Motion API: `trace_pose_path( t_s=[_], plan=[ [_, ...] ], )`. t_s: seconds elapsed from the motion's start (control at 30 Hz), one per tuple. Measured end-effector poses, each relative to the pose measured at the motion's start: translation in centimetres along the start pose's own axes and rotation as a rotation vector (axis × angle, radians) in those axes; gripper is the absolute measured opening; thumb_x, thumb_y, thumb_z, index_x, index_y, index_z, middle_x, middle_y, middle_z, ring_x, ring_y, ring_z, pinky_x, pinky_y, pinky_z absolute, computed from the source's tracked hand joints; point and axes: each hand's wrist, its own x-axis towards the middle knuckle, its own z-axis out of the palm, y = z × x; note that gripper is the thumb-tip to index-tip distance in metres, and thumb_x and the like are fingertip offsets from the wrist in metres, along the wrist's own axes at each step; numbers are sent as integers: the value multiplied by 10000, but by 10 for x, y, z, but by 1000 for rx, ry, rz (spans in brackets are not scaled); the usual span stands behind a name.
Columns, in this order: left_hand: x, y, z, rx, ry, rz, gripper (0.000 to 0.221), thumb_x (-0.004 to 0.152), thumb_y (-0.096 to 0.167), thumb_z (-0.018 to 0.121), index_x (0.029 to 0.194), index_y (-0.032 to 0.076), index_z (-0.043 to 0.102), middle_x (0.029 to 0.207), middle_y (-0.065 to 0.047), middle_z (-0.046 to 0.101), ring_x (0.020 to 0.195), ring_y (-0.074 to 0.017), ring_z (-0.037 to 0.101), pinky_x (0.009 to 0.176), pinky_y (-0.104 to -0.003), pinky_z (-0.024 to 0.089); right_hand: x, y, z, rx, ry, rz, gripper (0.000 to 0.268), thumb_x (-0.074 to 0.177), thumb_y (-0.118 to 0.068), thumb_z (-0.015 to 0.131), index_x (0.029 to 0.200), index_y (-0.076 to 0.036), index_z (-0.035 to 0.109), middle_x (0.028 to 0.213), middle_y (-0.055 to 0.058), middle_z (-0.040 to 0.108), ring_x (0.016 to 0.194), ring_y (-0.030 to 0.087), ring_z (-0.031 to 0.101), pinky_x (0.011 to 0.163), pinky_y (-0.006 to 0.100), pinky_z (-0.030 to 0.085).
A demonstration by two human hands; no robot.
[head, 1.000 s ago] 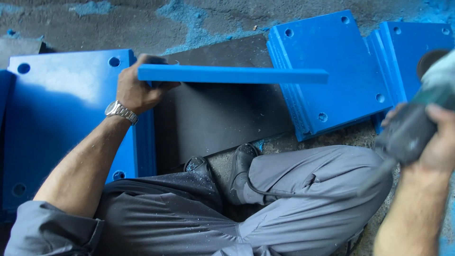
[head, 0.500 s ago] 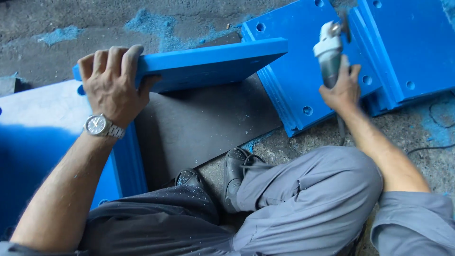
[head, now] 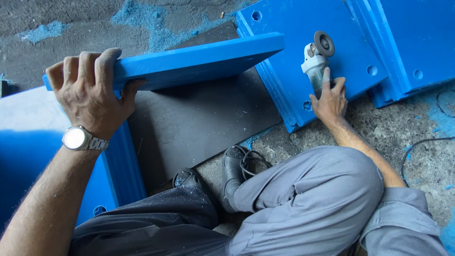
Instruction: Using an angle grinder to smooth the edges and surfaces of blue plastic panels.
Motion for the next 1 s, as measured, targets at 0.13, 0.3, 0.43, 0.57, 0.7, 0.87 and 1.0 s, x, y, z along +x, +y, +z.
trace_pose_path(
  t_s=[0.13,0.3,0.43,0.57,0.7,0.87,1.0],
  plan=[
    [-2,-2,1,24,0,4,645,961,519,805,1406,147,524,1155,-79,569,1172,-252,555,1019,-460,373,-4,4,9,-24,24,-46,1007,909,-301,817,1676,-85,200,1326,267,322,1129,406,470,836,544,481],
    [-1,-2,-4,41,-8,33,545,979,525,795,1318,158,581,1095,-53,590,1041,-209,561,952,-425,385,-10,5,18,-76,82,-103,966,940,-293,802,1695,-143,217,1359,248,315,1148,391,435,945,555,406],
    [3,1,-9,34,4,47,529,969,542,788,1264,149,592,1096,-61,602,1040,-219,574,919,-430,391,-12,5,14,-66,75,-99,964,922,-295,809,1686,-186,232,1368,241,312,1166,394,430,958,553,414],
    [1,0,-9,39,29,56,531,966,555,778,1249,141,604,1078,-66,599,1034,-215,575,905,-417,388,-15,3,3,-21,63,-91,930,907,-298,816,1671,-205,296,1366,221,323,1186,392,433,965,534,454],
    [5,5,-12,9,41,51,502,986,541,774,1224,128,615,1036,-64,592,981,-213,567,869,-411,381,-17,0,-19,57,180,-166,729,952,-324,801,1572,-177,446,1357,191,421,1236,354,480,999,493,497],
    [7,6,-16,2,50,35,494,990,538,816,1181,130,615,1026,-58,595,971,-217,565,899,-438,386,6,-83,-139,396,31,-280,559,1018,-390,706,1481,-133,527,1312,166,579,1188,270,608,1016,429,531],
    [13,7,-14,22,63,48,525,956,544,810,1212,117,643,1024,-83,599,966,-230,557,879,-434,393,25,-132,-159,434,-167,-545,597,1003,-366,710,1424,-12,477,1335,230,584,1169,323,627,992,446,518]
  ],
)
